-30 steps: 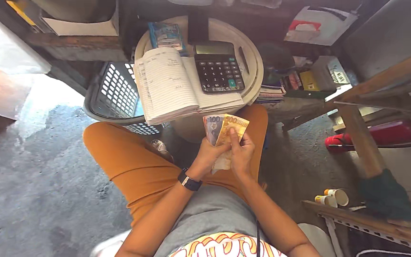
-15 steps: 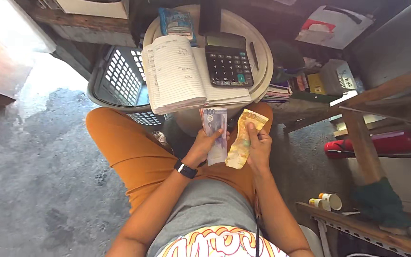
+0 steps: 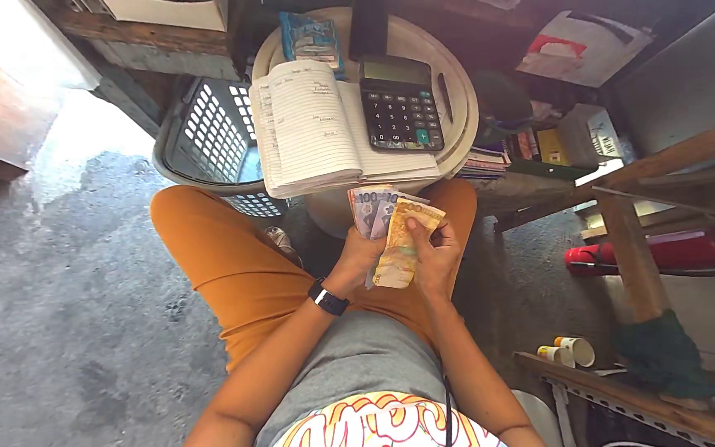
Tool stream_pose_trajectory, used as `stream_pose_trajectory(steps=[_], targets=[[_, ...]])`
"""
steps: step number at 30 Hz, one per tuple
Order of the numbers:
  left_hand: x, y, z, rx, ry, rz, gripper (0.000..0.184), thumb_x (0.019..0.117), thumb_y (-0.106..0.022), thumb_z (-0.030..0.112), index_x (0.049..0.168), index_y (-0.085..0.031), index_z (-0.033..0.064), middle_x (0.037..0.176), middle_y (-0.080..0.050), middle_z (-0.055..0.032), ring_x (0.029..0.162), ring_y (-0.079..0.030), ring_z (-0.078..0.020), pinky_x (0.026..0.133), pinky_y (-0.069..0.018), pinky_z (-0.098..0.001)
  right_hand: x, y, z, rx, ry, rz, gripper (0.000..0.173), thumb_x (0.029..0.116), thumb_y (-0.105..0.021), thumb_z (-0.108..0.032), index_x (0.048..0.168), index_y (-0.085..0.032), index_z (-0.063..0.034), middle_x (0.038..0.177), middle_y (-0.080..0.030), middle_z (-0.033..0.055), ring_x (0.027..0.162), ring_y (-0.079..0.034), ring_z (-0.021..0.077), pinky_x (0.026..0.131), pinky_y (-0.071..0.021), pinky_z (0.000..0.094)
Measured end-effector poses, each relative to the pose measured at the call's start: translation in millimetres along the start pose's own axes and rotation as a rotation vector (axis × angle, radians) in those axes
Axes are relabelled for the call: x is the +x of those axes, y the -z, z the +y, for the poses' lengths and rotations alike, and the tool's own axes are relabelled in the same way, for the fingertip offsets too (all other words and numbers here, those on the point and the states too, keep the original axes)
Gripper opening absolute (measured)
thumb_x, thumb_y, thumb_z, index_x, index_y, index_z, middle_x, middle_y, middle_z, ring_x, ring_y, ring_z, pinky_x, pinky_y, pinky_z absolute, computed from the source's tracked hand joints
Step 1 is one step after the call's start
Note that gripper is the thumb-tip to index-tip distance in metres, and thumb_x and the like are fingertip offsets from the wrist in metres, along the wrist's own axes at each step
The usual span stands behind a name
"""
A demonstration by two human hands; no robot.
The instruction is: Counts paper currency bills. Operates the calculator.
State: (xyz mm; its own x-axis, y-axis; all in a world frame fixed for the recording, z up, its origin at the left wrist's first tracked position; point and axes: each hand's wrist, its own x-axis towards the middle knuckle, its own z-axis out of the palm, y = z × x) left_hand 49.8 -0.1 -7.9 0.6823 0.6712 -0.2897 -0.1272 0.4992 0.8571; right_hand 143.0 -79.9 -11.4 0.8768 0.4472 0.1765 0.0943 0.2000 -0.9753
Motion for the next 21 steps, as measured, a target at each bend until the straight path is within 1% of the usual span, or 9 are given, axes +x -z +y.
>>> stream_pose_trajectory(steps=[2, 4, 5, 7, 10, 11, 14, 18, 21], targets=[[-0.4, -1.5, 0.2, 0.01, 0.015, 0.006, 0.032, 0.0883, -0.066, -0.012, 0.112, -0.061, 0.009, 0.09, -0.072, 0.0021, 0.077, -0.069, -0.0053, 0.069, -0.0603, -0.0244, 0.2, -2.4, -2.9, 0.006, -0.065, -0.011, 0.033, 0.0854, -0.079, -0.005, 0.11, -0.057, -0.0098, 0.09, -0.068, -0.0038, 0.076, -0.068, 0.0029, 0.068, -0.0599, 0.0212], [-0.5, -2.3, -0.1, 0.021, 0.029, 0.009, 0.033, 0.0872, -0.066, -0.013, 0.111, -0.06, 0.0089, 0.089, -0.072, 0.0018, 0.076, -0.069, -0.0053, 0.068, -0.06, -0.024, 1.6, -2.2, -6.8, 0.012, -0.17, -0.072, 0.041, 0.0895, -0.074, -0.002, 0.125, -0.054, -0.0066, 0.1, -0.069, -0.0004, 0.083, -0.07, 0.0057, 0.075, -0.0613, 0.0247], [0.3, -1.7, -0.9, 0.037, 0.036, 0.008, 0.032, 0.0876, -0.067, -0.011, 0.111, -0.06, 0.0087, 0.089, -0.071, 0.0015, 0.076, -0.069, -0.0056, 0.068, -0.0599, -0.0242, 3.1, -2.0, -7.5, 0.008, -0.225, -0.085, 0.034, 0.0921, -0.072, -0.002, 0.124, -0.059, -0.0048, 0.098, -0.071, 0.0005, 0.082, -0.071, 0.0063, 0.075, -0.0614, 0.0252], [2.5, 1.7, -2.6, 0.087, 0.058, 0.007, 0.023, 0.0952, -0.066, 0.001, 0.116, -0.06, 0.0069, 0.091, -0.071, -0.0009, 0.076, -0.069, -0.0077, 0.069, -0.0603, -0.0267, 7.5, 0.3, -4.2, -0.018, -0.311, -0.07, 0.014, 0.0955, -0.07, -0.006, 0.109, -0.068, -0.0027, 0.088, -0.073, 0.0008, 0.074, -0.071, 0.0068, 0.07, -0.0618, 0.026], [6.6, 12.8, -0.4, 0.088, 0.104, 0.008, 0.036, 0.1074, -0.052, 0.035, 0.129, -0.056, 0.0074, 0.097, -0.071, -0.0041, 0.082, -0.071, -0.0115, 0.076, -0.0615, -0.0316, 15.6, 14.3, -0.9, 0.01, -0.353, -0.06, 0.009, 0.101, -0.062, -0.007, 0.109, -0.065, -0.0032, 0.087, -0.072, 0.0004, 0.075, -0.071, 0.0076, 0.072, -0.0623, 0.0277], [8.0, 16.2, 0.1, 0.069, 0.104, 0.015, 0.034, 0.1079, -0.051, 0.034, 0.128, -0.056, 0.0079, 0.096, -0.073, -0.004, 0.081, -0.072, -0.0116, 0.075, -0.0618, -0.0309, 17.9, 18.8, -3.2, 0.05, -0.374, -0.084, 0.009, 0.1022, -0.06, -0.006, 0.11, -0.064, -0.0038, 0.089, -0.072, 0.0007, 0.076, -0.071, 0.0081, 0.073, -0.0625, 0.0279], [7.8, 19.4, 0.8, 0.068, 0.083, 0.009, 0.022, 0.1035, -0.06, 0.015, 0.123, -0.057, 0.007, 0.094, -0.074, -0.0034, 0.078, -0.072, -0.0113, 0.072, -0.062, -0.029, 17.1, 18.7, -15.7, 0.128, -0.441, -0.161, 0.011, 0.1002, -0.059, 0.0, 0.106, -0.068, -0.0035, 0.087, -0.074, 0.0025, 0.073, -0.071, 0.0087, 0.07, -0.0625, 0.027], [4.2, 13.6, 1.1, 0.104, 0.049, 0.022, 0.026, 0.0949, -0.068, 0.002, 0.119, -0.059, 0.0071, 0.093, -0.071, -0.0006, 0.077, -0.07, -0.0076, 0.071, -0.0608, -0.0265, 10.9, 5.4, -16.0, 0.09, -0.426, -0.189, 0.016, 0.0942, -0.067, 0.003, 0.11, -0.068, -0.001, 0.089, -0.074, 0.0045, 0.073, -0.072, 0.0099, 0.068, -0.0629, 0.0275], [3.0, 13.8, 0.0, 0.114, 0.017, 0.018, 0.035, 0.0894, -0.07, -0.005, 0.12, -0.058, 0.0064, 0.097, -0.07, -0.0015, 0.082, -0.069, -0.0075, 0.074, -0.0599, -0.0264, 8.7, 1.8, -11.1, 0.06, -0.455, -0.158, 0.009, 0.0935, -0.07, 0.001, 0.102, -0.07, -0.0009, 0.083, -0.074, 0.0041, 0.068, -0.071, 0.0098, 0.066, -0.0621, 0.0275]])
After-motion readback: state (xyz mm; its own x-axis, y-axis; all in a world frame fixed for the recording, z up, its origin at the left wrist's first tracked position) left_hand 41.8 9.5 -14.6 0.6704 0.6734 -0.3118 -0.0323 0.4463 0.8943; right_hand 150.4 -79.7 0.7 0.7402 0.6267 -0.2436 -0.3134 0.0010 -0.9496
